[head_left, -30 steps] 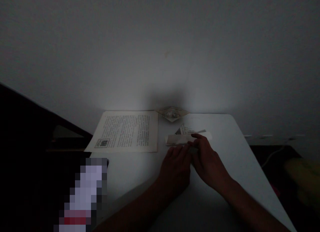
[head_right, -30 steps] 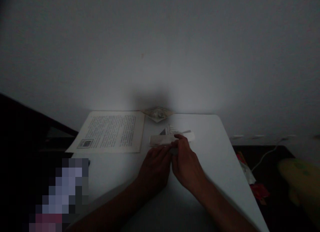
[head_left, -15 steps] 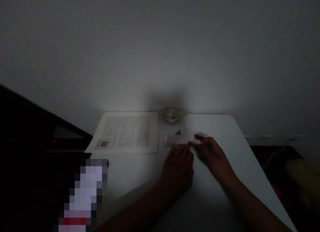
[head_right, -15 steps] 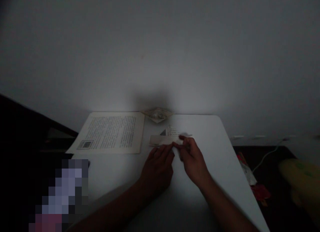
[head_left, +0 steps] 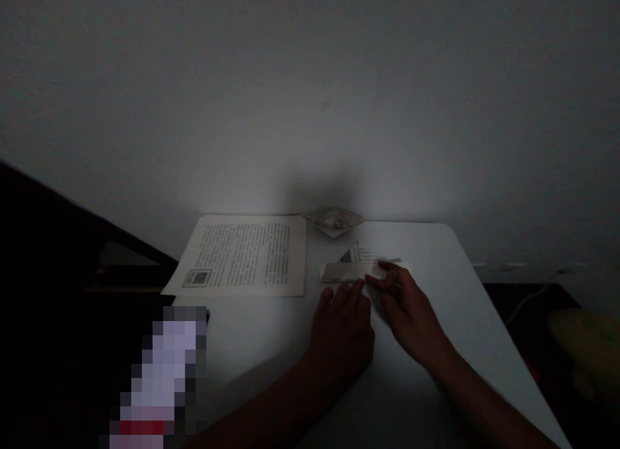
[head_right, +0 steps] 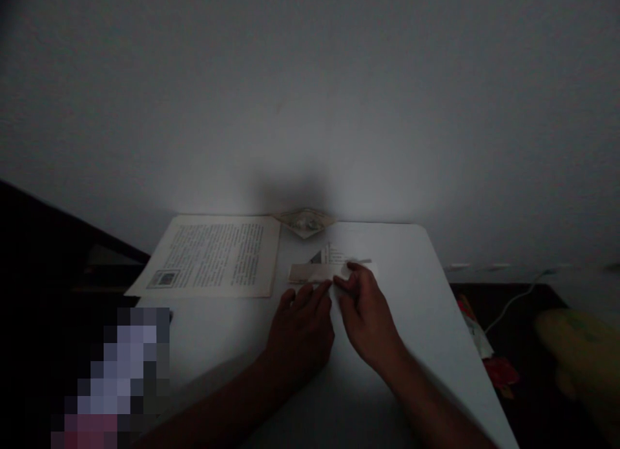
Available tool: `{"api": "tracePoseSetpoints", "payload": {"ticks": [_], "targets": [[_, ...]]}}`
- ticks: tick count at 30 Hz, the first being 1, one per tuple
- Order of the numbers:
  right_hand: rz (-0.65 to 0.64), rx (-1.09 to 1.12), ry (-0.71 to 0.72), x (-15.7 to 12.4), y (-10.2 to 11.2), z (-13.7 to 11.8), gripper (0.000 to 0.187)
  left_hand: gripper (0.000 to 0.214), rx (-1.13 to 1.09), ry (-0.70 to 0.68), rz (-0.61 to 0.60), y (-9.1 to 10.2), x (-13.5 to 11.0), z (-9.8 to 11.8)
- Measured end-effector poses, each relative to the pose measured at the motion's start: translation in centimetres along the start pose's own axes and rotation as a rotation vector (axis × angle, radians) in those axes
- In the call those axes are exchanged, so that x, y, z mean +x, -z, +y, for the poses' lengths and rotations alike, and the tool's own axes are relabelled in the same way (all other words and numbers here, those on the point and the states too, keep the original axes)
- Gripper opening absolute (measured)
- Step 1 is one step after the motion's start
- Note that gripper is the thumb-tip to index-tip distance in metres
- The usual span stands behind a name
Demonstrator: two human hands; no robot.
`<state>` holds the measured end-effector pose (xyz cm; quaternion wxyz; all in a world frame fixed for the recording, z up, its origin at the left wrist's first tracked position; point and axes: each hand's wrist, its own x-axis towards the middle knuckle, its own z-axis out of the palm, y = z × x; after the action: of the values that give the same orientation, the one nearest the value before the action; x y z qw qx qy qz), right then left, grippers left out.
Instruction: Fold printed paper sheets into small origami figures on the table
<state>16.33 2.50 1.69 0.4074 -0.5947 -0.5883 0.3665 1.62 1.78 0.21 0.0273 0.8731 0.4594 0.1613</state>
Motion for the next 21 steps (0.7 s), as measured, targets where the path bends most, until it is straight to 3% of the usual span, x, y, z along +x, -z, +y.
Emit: {"api": "tracePoseSetpoints", "payload": {"ticks": [6, 14, 21], "targets": [[-0.006, -0.108, 0.058, -0.2, -0.1, -0.1, 0.017, 0.022, 0.01, 0.039, -0.018, 0.9, -0.3, -0.3], [-0.018, -0.158, 0.042, -0.2, -0.1, -0.4, 0.036, 0.018, 0.024, 0.135, -0.068, 2.9, -0.5, -1.0], [-0.015, -0.185, 0.077, -0.3, -0.1, -0.2, 0.025, 0.015, 0.03, 0.153, -0.05, 3.7, -0.6, -1.8]]}}
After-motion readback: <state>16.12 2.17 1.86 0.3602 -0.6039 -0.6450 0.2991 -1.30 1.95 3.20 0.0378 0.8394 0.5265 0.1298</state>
